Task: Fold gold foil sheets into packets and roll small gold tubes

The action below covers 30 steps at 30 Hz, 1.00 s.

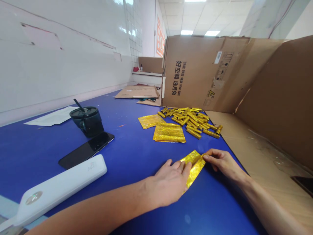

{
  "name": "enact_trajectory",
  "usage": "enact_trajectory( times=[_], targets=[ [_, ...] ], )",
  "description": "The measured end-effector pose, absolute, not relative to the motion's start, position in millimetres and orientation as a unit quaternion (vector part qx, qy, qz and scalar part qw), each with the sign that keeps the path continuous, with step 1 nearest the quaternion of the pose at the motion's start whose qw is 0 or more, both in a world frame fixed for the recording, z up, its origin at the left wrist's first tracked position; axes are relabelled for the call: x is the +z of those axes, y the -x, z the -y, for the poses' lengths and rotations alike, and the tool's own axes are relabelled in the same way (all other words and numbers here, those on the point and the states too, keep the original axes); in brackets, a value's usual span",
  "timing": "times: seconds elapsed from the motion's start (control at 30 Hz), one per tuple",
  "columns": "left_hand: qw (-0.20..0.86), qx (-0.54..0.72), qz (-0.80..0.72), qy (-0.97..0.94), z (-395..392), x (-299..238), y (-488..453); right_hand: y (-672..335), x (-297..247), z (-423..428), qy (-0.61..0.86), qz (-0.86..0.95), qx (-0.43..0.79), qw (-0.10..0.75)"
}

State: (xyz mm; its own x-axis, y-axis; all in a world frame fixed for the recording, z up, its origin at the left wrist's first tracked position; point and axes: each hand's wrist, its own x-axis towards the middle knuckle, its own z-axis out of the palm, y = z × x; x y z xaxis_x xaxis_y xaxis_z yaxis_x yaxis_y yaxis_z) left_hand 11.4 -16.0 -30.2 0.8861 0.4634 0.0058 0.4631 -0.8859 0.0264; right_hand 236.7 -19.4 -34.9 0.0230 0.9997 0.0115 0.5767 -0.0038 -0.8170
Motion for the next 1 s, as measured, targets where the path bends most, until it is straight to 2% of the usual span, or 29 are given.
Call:
enact_trajectory(
  times=[0.07, 0.23, 0.63, 1.0],
  targets=[
    [0.021, 0.016, -0.237, -0.971, 15.9, -29.5, -10.7, -235.8, -37.8, 18.4, 0.637, 0.623, 0.326, 0.316],
    [0.034, 0.038, -0.211, -0.976, 16.9, -23.8, -7.2, -234.6, -44.6, 15.7, 0.653, 0.662, 0.252, 0.267],
    [0.049, 0.034, -0.222, -0.973, 16.8, -21.3, -8.9, -235.3, -46.1, 14.5, 0.656, 0.696, 0.185, 0.225],
    [0.057, 0.021, -0.212, -0.975, 23.1, -21.9, -7.2, -241.8, -46.0, 14.8, 0.651, 0.700, 0.205, 0.212]
  ],
)
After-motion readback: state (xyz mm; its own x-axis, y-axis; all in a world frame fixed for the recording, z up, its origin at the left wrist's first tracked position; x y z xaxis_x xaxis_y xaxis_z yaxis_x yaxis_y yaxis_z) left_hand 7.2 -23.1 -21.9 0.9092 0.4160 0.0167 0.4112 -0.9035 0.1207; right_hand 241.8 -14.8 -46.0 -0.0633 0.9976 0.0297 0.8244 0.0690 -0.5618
